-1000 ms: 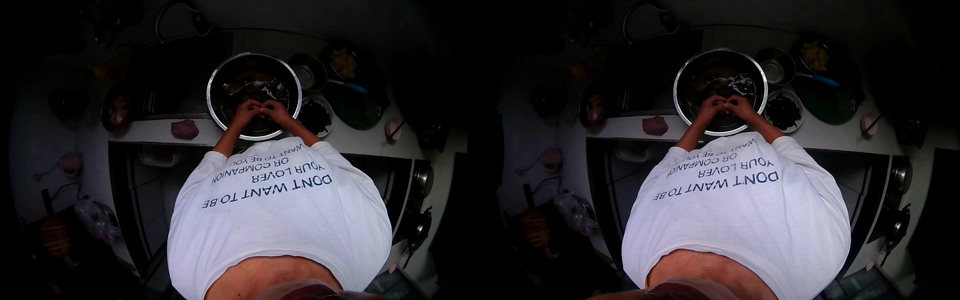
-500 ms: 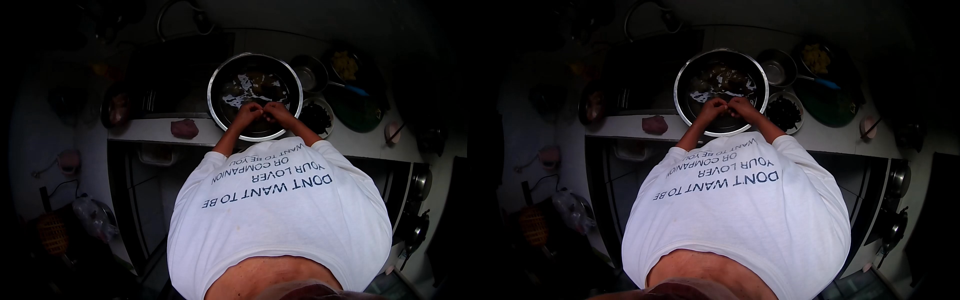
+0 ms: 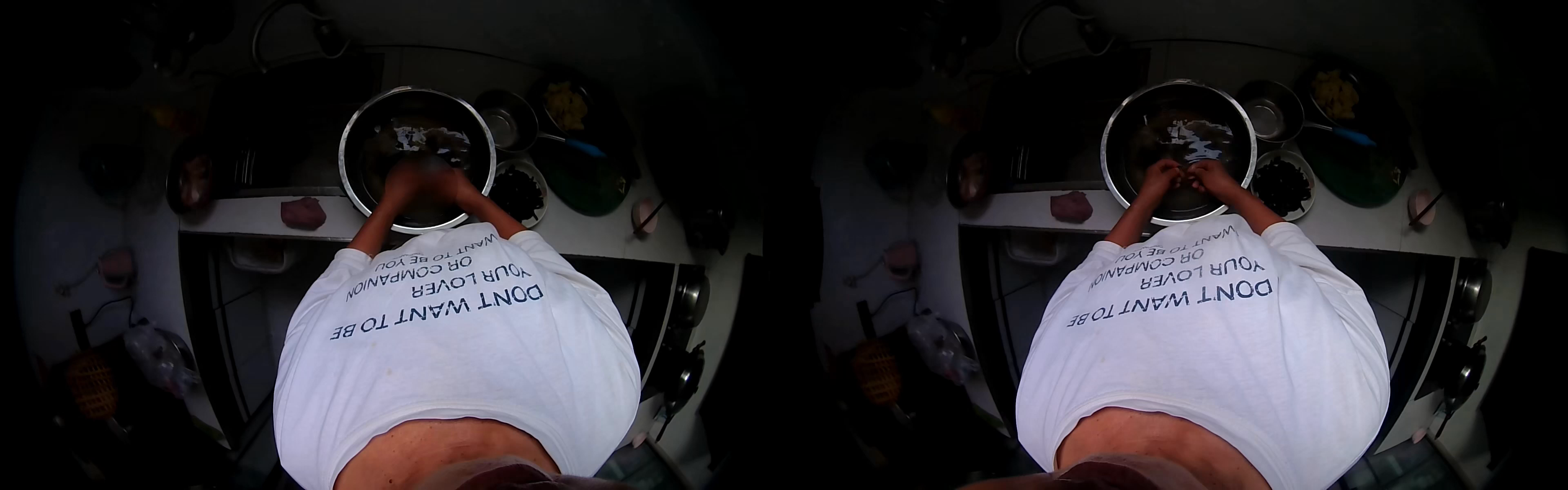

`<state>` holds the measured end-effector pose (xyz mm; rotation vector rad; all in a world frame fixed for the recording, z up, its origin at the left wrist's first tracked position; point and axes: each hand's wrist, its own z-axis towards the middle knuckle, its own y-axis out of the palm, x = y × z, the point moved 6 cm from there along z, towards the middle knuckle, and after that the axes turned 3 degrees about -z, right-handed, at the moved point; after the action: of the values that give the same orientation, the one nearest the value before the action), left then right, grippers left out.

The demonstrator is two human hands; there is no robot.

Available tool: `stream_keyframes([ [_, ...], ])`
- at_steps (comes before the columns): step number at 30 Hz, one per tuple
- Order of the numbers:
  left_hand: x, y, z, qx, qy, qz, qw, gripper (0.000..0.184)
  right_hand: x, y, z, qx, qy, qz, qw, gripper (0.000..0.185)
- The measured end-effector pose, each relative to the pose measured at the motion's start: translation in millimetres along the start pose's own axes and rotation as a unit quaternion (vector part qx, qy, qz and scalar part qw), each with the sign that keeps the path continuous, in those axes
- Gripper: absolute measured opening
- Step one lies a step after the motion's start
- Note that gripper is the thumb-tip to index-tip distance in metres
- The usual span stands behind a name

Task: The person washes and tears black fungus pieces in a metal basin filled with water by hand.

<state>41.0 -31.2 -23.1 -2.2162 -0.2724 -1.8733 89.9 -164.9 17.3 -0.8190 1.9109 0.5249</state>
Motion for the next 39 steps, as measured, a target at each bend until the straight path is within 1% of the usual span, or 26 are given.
stream_keyframes([
  [1,-0.8,-1.7,-4.0,0.023,-0.054,-0.071,0.996,0.013,11.5,-3.7,6.8,0.024,0.021,0.009,0.999,0.013],
  [2,-3.8,-2.7,-6.8,0.046,-0.107,-0.141,0.983,0.013,22.6,-9.8,16.3,0.056,0.003,-0.001,0.998,0.012],
  [4,-21.9,-15.1,-0.2,0.079,-0.049,0.039,0.995,0.012,38.0,-18.8,27.5,0.12,-0.031,-0.021,0.992,0.01],
  [5,-32.9,-19.1,4.2,0.095,-0.019,0.128,0.987,0.013,38.5,-18.4,28.6,0.125,-0.056,-0.15,0.979,0.01],
  [6,-36.7,-15.4,6.9,0.066,-0.032,0.14,0.987,0.012,36.5,-15.4,28.2,0.127,-0.079,-0.277,0.949,0.01],
  [7,-40.7,-11.2,9.2,0.036,-0.044,0.152,0.987,0.011,35.1,-11.4,27.9,0.127,-0.102,-0.4,0.902,0.01],
  [8,-44.9,-6.9,10.5,0.006,-0.056,0.163,0.985,0.012,41.7,-7.0,30.5,0.083,-0.085,-0.307,0.944,0.01],
  [9,-38.3,-2.0,5.2,-0.009,-0.118,0.023,0.993,0.01,51.5,-1.9,35.5,0.039,-0.067,-0.21,0.975,0.01],
  [10,-15.1,5.6,-5.5,-0.024,-0.178,-0.118,0.977,0.011,58.4,3.4,38.3,-0.006,-0.05,-0.111,0.993,0.01],
  [11,-3.2,13.1,-12.8,-0.037,-0.234,-0.256,0.937,0.012,54.5,-0.1,36.2,0.008,-0.028,-0.07,0.997,0.01],
  [13,-3.4,12.7,-11.2,-0.039,-0.241,-0.392,0.887,0.022,31.9,-7.4,23.5,0.037,0.016,0.013,0.999,0.009],
  [14,-3.8,13.3,-10.9,-0.039,-0.243,-0.457,0.854,0.027,24.5,-10.6,21.8,0.046,-0.028,0.009,0.999,0.011],
  [17,15.4,11.3,-12.7,-0.005,-0.247,-0.514,0.821,0.039,17.1,-12.5,18.0,0.115,-0.048,-0.017,0.992,0.013],
  [18,18.1,10.8,-12.8,0.008,-0.253,-0.505,0.825,0.045,3.7,-8.8,12.8,0.137,-0.099,-0.086,0.982,0.016],
  [20,16.0,13.9,-8.4,-0.072,-0.217,-0.534,0.814,0.05,-30.6,5.3,-6.0,0.179,-0.198,-0.224,0.937,0.023],
  [21,16.9,15.1,-6.8,-0.112,-0.198,-0.545,0.807,0.053,-42.3,9.4,-11.9,0.179,-0.185,-0.225,0.94,0.026],
  [23,38.5,16.2,-13.2,-0.104,-0.167,-0.539,0.819,0.056,-59.7,15.0,-20.1,0.178,-0.158,-0.227,0.944,0.032],
  [26,60.6,14.6,-20.2,-0.081,-0.127,-0.519,0.841,0.058,-53.2,14.7,-11.2,0.211,-0.21,-0.202,0.933,0.032],
  [27,64.0,12.1,-20.8,-0.072,-0.115,-0.51,0.849,0.059,-47.3,13.9,-5.9,0.214,-0.212,-0.179,0.936,0.03],
  [29,70.6,9.2,-22.4,-0.081,-0.121,-0.536,0.831,0.057,-35.6,10.1,3.1,0.222,-0.217,-0.133,0.941,0.026],
  [32,66.9,0.8,-22.6,-0.077,-0.12,-0.555,0.82,0.055,-40.4,16.9,6.0,0.152,-0.118,-0.026,0.981,0.018],
  [36,66.0,-10.8,-24.4,-0.057,-0.126,-0.547,0.825,0.052,-38.0,23.3,12.8,0.137,-0.123,0.049,0.982,0.016],
  [39,68.1,-19.6,-25.5,-0.049,-0.125,-0.516,0.846,0.051,-33.2,30.7,15.8,0.138,-0.109,0.11,0.978,0.018],
])
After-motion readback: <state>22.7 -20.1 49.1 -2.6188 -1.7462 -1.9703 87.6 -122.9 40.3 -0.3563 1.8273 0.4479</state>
